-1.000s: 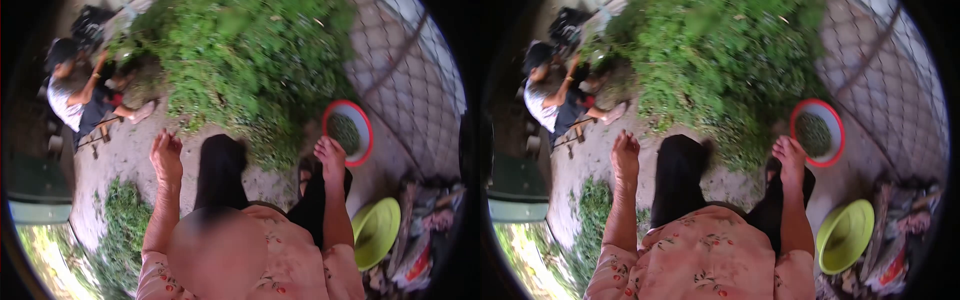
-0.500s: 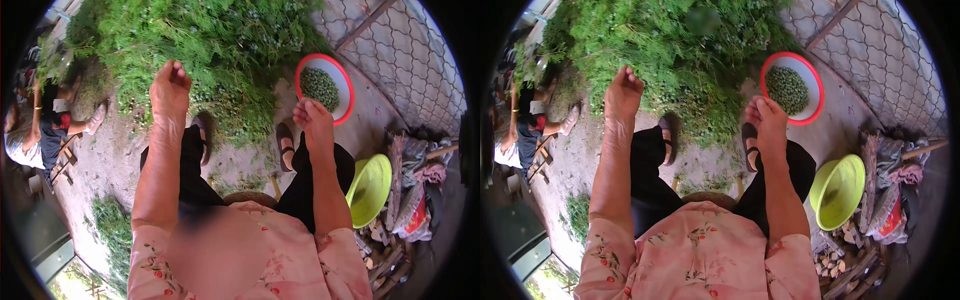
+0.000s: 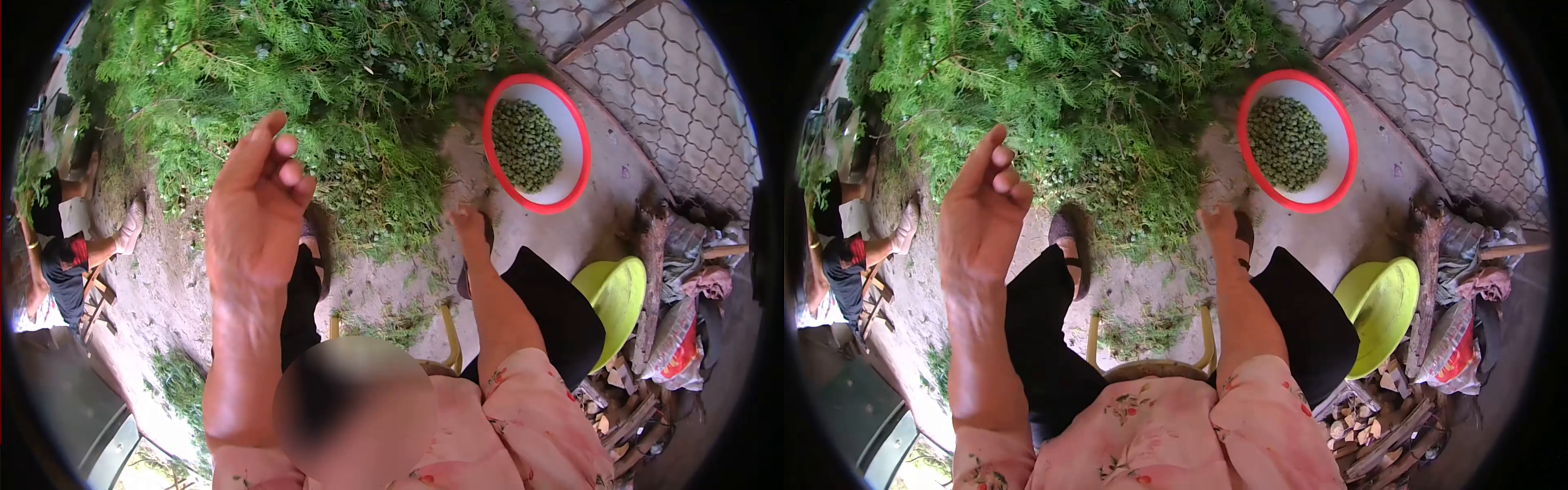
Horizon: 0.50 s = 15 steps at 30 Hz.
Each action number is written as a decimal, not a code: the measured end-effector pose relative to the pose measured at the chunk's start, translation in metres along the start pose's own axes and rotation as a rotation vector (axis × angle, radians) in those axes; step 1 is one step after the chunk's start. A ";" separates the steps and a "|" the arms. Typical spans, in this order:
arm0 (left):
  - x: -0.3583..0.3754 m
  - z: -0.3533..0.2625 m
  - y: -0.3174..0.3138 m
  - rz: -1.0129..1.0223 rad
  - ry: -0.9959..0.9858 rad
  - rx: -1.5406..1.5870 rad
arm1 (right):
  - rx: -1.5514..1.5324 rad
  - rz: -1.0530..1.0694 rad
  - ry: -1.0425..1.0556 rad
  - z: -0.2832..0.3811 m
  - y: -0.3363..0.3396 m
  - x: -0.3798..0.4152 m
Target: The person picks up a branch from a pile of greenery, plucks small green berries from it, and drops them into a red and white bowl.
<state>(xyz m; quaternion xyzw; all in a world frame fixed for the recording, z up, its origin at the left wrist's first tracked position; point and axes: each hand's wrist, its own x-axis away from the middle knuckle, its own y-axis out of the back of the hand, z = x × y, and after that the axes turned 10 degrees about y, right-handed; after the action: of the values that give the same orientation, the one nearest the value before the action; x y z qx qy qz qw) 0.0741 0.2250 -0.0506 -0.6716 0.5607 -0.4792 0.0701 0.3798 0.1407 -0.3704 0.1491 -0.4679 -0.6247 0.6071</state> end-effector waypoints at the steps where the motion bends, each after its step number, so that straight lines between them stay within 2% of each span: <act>1: 0.001 -0.001 -0.002 -0.030 0.040 0.022 | -0.004 0.007 -0.008 -0.007 -0.016 -0.001; 3: 0.004 -0.002 -0.003 -0.036 0.052 -0.010 | -0.129 -0.091 0.145 -0.011 -0.049 -0.001; 4: 0.004 -0.003 -0.004 -0.032 0.058 -0.036 | -0.136 -0.084 0.137 -0.008 -0.063 -0.003; 6: 0.003 -0.002 -0.008 -0.072 0.054 -0.018 | 0.125 -0.142 0.057 0.002 -0.091 -0.007; 7: 0.002 -0.002 -0.009 -0.122 0.048 -0.019 | 0.158 -0.083 -0.089 0.026 -0.088 -0.008; 8: 0.001 -0.002 -0.010 -0.171 0.040 -0.020 | 0.152 -0.077 -0.089 0.047 -0.080 -0.010; 10: 0.000 -0.001 -0.013 -0.187 0.045 -0.019 | 0.189 0.026 -0.295 0.075 -0.068 -0.017; 11: 0.000 0.000 -0.013 -0.176 0.058 -0.020 | 0.188 0.034 -0.293 0.062 -0.081 -0.025; 13: 0.000 0.000 -0.009 -0.145 0.069 -0.026 | 0.070 -0.079 -0.042 0.018 -0.107 -0.038; 14: 0.000 0.000 -0.007 -0.151 0.072 -0.023 | 0.073 -0.072 -0.043 0.015 -0.101 -0.041; 15: 0.000 -0.001 -0.007 -0.154 0.064 -0.031 | -0.142 -0.227 -0.052 0.017 -0.088 -0.043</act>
<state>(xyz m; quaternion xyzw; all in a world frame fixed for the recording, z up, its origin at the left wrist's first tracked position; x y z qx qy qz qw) 0.0780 0.2277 -0.0456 -0.6981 0.5166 -0.4957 0.0048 0.3218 0.1707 -0.4451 0.1414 -0.4181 -0.7245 0.5294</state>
